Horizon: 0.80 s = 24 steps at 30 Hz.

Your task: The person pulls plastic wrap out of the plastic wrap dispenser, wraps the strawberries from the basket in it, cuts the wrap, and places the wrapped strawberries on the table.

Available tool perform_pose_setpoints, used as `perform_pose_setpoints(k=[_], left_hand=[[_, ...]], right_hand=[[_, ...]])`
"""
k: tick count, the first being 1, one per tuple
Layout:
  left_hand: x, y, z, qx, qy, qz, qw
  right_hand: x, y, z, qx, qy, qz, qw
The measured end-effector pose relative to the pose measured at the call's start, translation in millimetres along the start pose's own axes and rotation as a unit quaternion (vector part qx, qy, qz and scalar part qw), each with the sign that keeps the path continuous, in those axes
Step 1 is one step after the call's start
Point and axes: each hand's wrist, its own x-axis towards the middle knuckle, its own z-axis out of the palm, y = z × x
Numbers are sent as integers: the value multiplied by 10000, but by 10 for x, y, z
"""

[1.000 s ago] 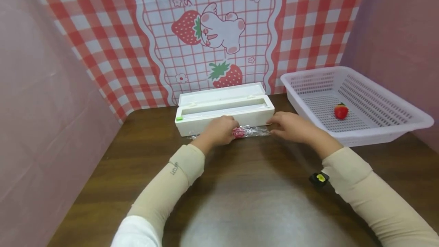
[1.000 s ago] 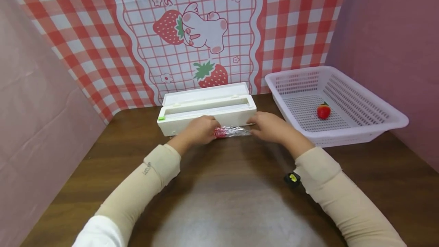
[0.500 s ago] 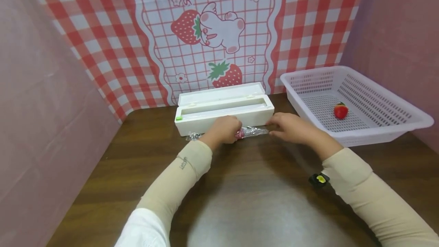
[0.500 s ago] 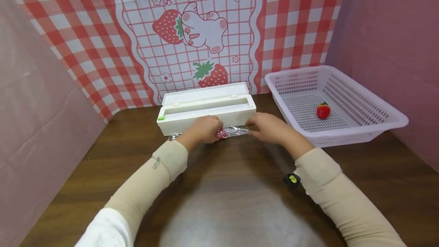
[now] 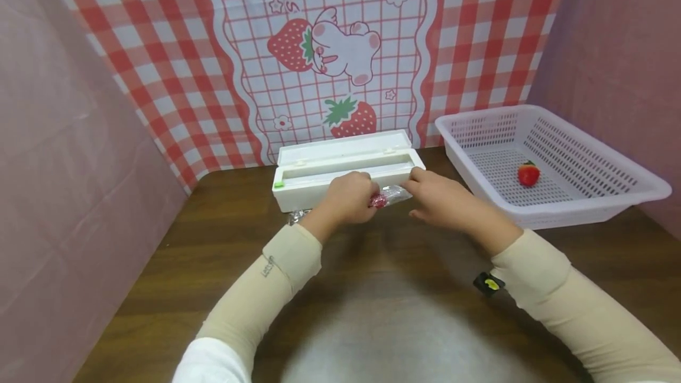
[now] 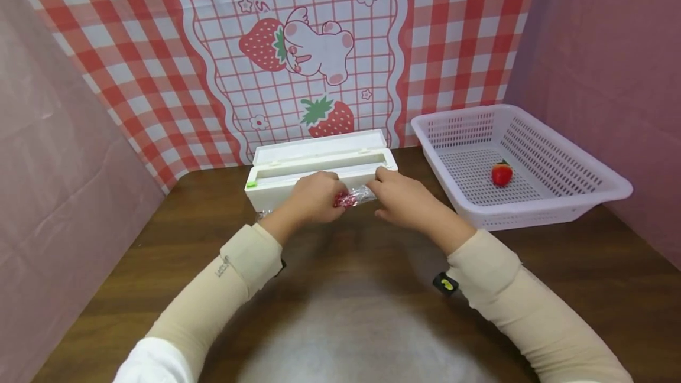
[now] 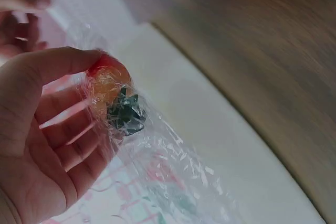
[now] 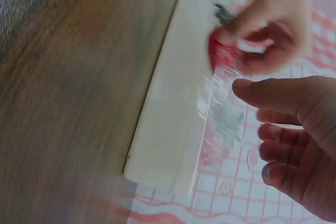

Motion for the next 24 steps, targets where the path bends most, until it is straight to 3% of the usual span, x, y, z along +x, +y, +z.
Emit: perform_pose_setpoints(k=[5,12,18,24], left_hand=[[-97,101,-143,-215,626,-79,9978],[-180,149,-187,-663,1503,-87,9864],[-172,164,-193,-755,2121,3,9743],[-139,161,-233,-994,2728,33,9569]], right_hand=[[72,-76,7,-303,141,-96,9994],[130,-10,51,-113,932,-115,9955],[168,51,79,392,1571,299,9863],[203,55,69,1123,1765,969,9731]])
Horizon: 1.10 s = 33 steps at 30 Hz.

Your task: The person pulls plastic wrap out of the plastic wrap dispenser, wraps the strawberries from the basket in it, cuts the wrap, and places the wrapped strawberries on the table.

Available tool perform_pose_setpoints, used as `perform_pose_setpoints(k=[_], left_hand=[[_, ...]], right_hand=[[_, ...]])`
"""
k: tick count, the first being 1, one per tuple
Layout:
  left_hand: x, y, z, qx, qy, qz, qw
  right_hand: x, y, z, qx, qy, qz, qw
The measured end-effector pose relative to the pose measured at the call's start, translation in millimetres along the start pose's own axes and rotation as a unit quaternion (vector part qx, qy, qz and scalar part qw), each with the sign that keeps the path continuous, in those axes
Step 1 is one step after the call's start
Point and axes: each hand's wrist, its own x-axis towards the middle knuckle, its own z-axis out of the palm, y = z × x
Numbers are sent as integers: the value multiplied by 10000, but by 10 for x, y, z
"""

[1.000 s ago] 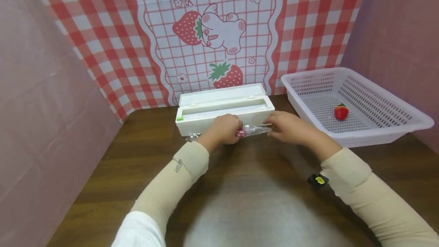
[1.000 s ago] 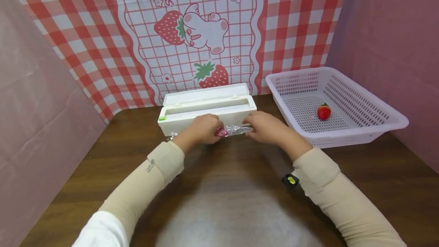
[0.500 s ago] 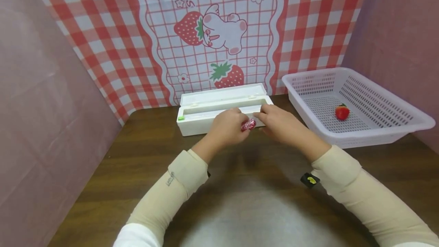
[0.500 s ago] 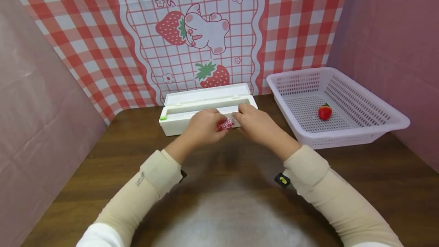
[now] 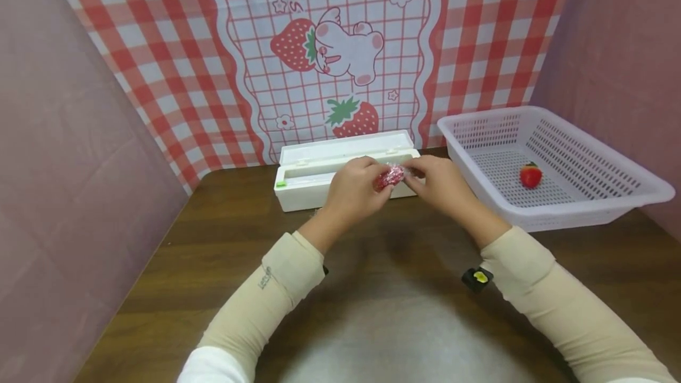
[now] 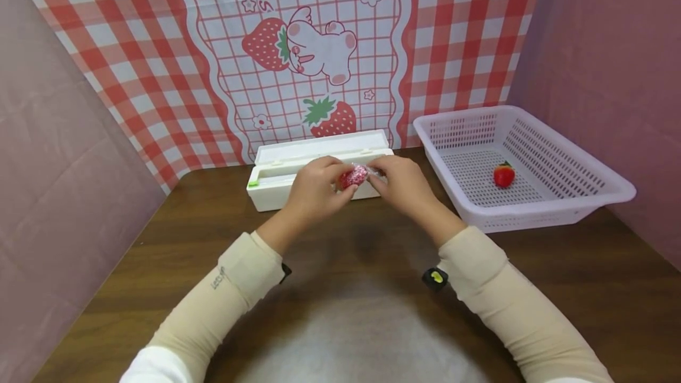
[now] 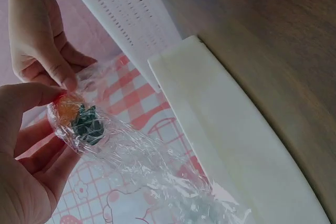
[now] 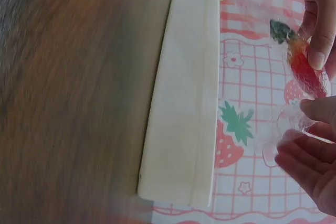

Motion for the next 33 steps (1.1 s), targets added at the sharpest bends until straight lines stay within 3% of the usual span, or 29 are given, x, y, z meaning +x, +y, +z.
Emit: perform_pose_setpoints(k=[3,5,9,12,15,21,23,24,25,28,30,33], left_hand=[[22,3,-11,-145,146,-15,9998],[36,5,-12,-165,191,-68,9997],[62,19,-18,-251,281,-240,9990],[77,32,-22,-333,272,-287,9987],[79,42,-17,-432,191,-261,9985],[56,33,-13,-470,31,-62,9989],[43,20,-9,-348,-48,1,9994],[35,12,-5,-279,-88,27,9996],[26,4,-2,-243,-116,44,9996],[5,-21,13,-219,-183,129,9995],[-8,-33,19,-249,-215,187,9993],[-28,-38,21,-299,-243,251,9989]], right_hand=[[9,0,1,698,-95,454,9965],[15,2,-2,1217,-228,749,9895],[19,-6,-18,2305,-576,1332,9622],[9,-22,-31,3204,-797,1761,9274],[-6,-44,-41,4096,-890,2088,8836],[-45,-60,-32,5577,-985,2209,7940],[-55,-57,-25,5823,-1092,2205,7748],[-58,-53,-20,5804,-1163,2193,7756],[-61,-49,-17,5700,-1237,2171,7827],[-64,-47,-9,5193,-1294,2258,8140],[-66,-44,-4,4920,-1238,2355,8289],[-73,-59,4,4871,-1026,2545,8291]])
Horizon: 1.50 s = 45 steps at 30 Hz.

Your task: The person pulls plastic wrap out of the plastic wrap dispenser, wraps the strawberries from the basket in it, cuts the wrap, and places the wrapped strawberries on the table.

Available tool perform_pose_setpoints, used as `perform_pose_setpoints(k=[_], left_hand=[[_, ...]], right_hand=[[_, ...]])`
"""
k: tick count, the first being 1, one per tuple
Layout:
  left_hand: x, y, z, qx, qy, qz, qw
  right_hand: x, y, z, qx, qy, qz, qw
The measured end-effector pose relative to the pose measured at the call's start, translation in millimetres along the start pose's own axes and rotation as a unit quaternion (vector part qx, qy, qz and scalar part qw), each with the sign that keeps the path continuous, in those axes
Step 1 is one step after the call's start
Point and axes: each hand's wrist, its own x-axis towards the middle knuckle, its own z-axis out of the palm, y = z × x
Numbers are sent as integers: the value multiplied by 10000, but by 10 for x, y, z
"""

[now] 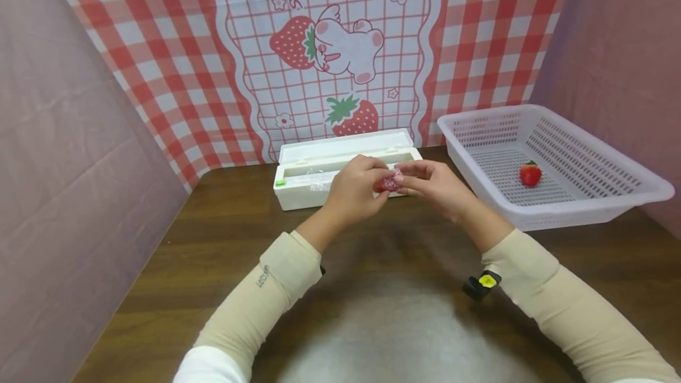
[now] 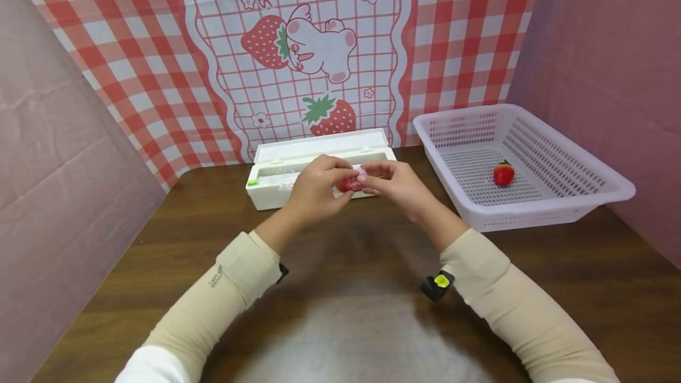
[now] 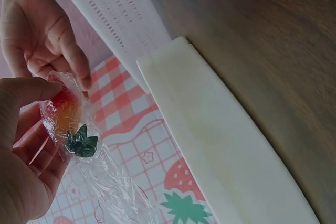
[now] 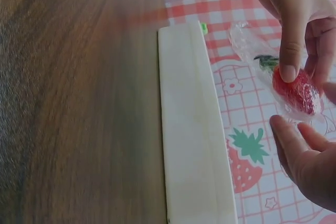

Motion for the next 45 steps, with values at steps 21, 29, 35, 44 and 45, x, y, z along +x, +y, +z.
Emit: perform_pose_setpoints(k=[21,29,35,44,45], left_hand=[[-91,-227,-219,-3171,-571,-3450,8816],[-101,-175,-93,-5517,-113,-3811,7418],[-43,-113,-79,-6440,212,-3845,6610],[-1,-53,-86,-6653,16,-3927,6349],[0,-49,-88,-6631,-24,-3939,6364]], right_hand=[[-108,2,-157,352,944,-394,9941],[-134,-29,-88,1072,666,-324,9915],[-137,-59,-27,1513,529,-337,9865],[-144,-87,17,1671,465,-407,9840],[-144,-84,16,1660,474,-394,9842]])
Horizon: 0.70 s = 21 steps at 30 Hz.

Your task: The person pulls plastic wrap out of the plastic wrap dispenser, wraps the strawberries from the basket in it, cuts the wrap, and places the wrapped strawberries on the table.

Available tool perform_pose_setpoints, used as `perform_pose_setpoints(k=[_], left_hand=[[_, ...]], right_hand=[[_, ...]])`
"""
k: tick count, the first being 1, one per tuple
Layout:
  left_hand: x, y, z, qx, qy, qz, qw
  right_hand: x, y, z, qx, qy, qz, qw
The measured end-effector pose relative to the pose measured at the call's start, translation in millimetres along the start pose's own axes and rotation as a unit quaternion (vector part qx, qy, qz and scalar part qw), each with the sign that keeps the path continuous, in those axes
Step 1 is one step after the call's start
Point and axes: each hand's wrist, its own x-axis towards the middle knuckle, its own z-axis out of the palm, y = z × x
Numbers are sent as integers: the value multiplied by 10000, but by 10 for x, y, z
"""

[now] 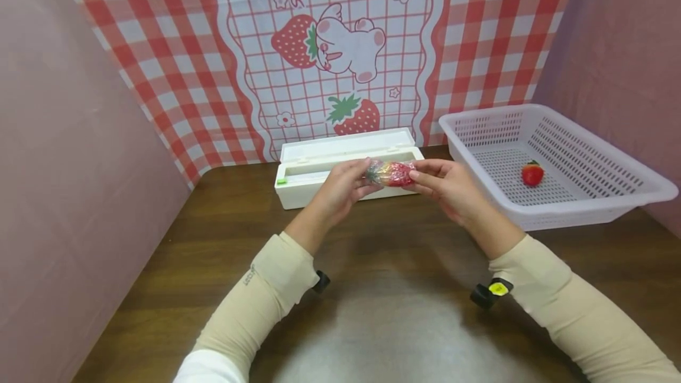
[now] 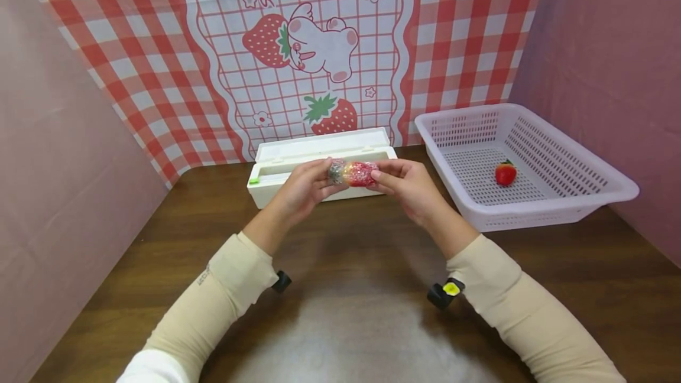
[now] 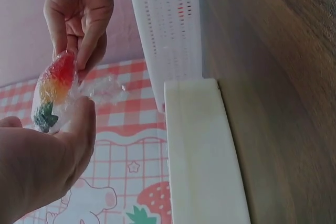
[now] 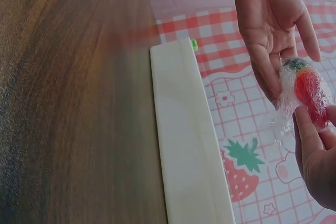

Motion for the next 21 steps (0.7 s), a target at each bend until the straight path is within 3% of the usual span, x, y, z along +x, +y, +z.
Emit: perform_pose_setpoints(k=[5,9,14,17,21], left_hand=[[-6,-6,28,35,0,-90,10000],[-1,-25,65,-220,3,-100,9997],[15,-56,92,-484,118,-3,9988],[4,-60,84,-553,96,64,9984],[-17,-56,67,-531,-53,42,9986]], right_hand=[[8,31,3,61,-24,36,10000],[24,57,10,127,-109,-34,9999],[28,50,-11,-562,2,-94,9984],[17,29,-48,-567,-58,181,9982],[10,21,-96,232,-476,836,9951]])
